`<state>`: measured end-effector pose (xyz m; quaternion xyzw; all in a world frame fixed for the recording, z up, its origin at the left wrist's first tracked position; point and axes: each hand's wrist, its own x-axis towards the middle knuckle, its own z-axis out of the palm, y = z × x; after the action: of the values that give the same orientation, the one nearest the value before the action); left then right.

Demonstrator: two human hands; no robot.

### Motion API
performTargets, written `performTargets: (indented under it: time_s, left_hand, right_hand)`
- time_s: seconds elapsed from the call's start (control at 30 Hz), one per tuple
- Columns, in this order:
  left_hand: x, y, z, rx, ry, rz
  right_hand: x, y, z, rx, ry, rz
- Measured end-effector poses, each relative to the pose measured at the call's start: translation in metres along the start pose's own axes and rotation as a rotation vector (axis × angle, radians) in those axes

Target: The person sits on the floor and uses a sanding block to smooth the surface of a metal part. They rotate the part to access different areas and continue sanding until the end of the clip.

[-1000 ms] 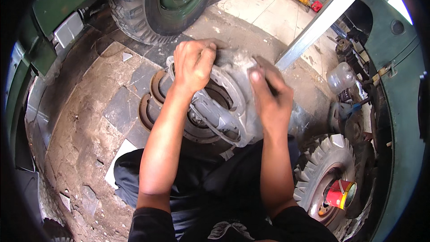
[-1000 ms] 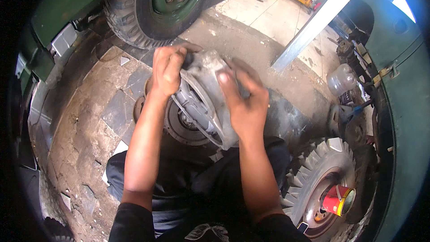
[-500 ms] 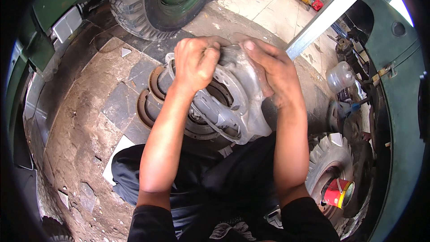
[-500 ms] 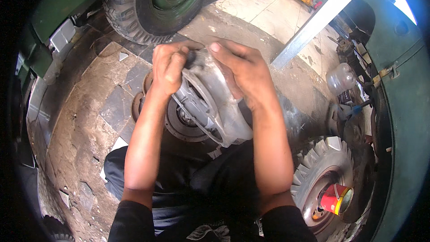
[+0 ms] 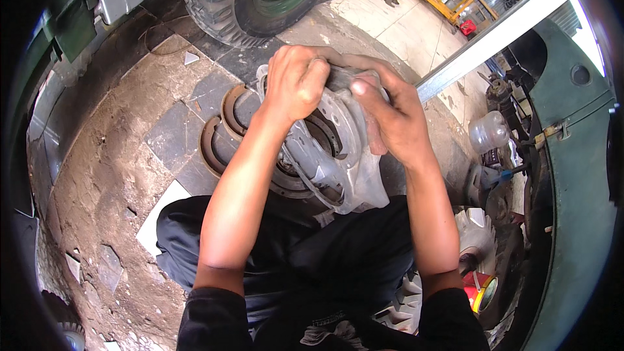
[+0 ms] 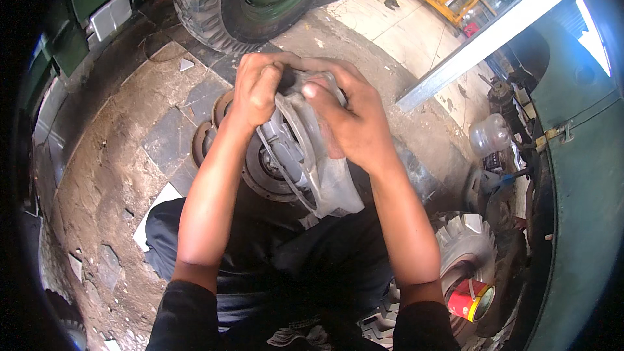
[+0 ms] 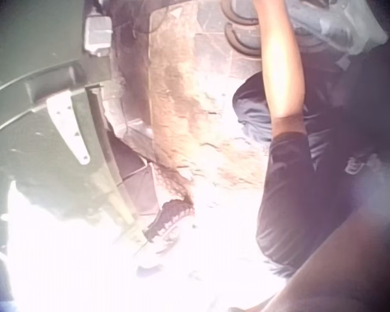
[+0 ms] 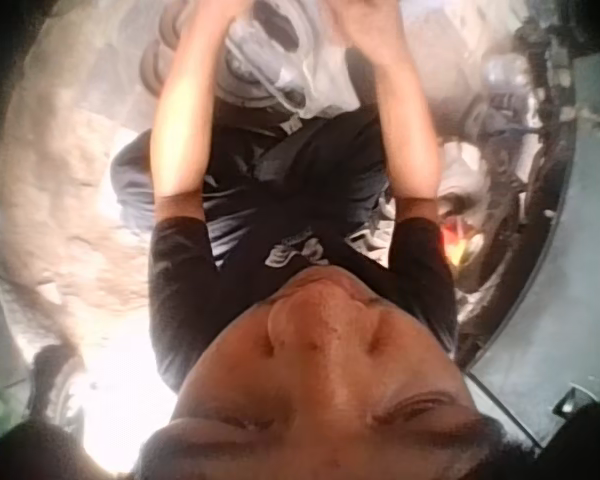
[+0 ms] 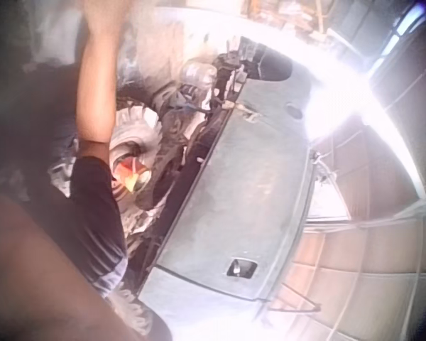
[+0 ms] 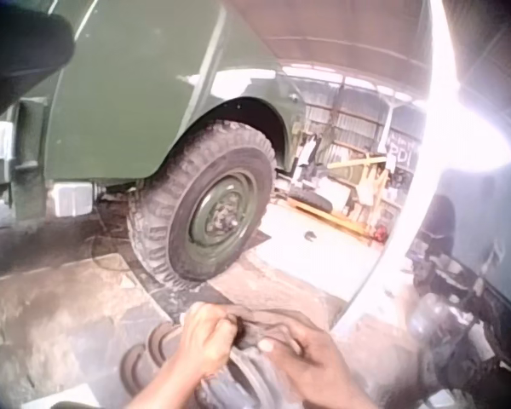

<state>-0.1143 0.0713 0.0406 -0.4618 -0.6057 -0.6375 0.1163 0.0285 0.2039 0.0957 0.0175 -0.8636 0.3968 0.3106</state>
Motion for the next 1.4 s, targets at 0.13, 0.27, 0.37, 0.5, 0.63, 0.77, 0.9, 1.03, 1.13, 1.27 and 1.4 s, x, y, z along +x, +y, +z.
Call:
performTargets:
  time_s: [0.13, 0.27, 0.37, 0.5, 0.63, 0.77, 0.9, 1.03, 1.13, 1.27, 1.4]
  left_hand:
    - [0.002, 0.002, 0.001, 0.025, 0.001, 0.020]
    - [0.006, 0.012, 0.003, 0.043, -0.022, -0.016]
    - [0.007, 0.010, 0.006, 0.030, 0.004, -0.019]
    - [0.005, -0.003, 0.005, 0.121, -0.024, -0.052]
    - [0.003, 0.016, 0.011, 0.067, 0.001, -0.051]
    - [0.003, 0.014, 0.008, 0.090, 0.048, -0.033]
    - [0.000, 0.005, 0.005, 0.077, 0.071, -0.027]
    - [-0.007, -0.007, 0.009, 0.118, 0.132, 0.006]
    - [-0.002, 0.014, 0.012, 0.152, 0.117, 0.021]
    - [-0.001, 0.016, 0.005, 0.167, 0.074, -0.064]
    - [-0.004, 0.017, 0.003, 0.131, 0.048, -0.094]
  right_hand:
    - [-0.004, -0.048, 0.002, 0.022, 0.028, 0.379]
    - [0.004, -0.038, 0.007, -0.434, 0.129, 0.209]
    - [0.006, -0.027, 0.005, -0.371, 0.151, 0.161]
    - [-0.006, -0.042, 0.004, 0.061, 0.143, 0.381]
    - [-0.003, -0.038, -0.002, -0.186, 0.192, 0.333]
    - [0.013, -0.044, 0.008, -0.325, 0.181, 0.336]
    - [0.008, -0.049, 0.003, -0.030, 0.116, 0.458]
    - [-0.002, -0.035, 0.012, 0.144, 0.228, 0.261]
    - [0.005, -0.049, 0.004, -0.142, 0.175, 0.414]
    - [0.022, -0.043, 0.003, -0.062, 0.163, 0.485]
    - [0.007, -0.029, -0.002, 0.274, 0.219, 0.548]
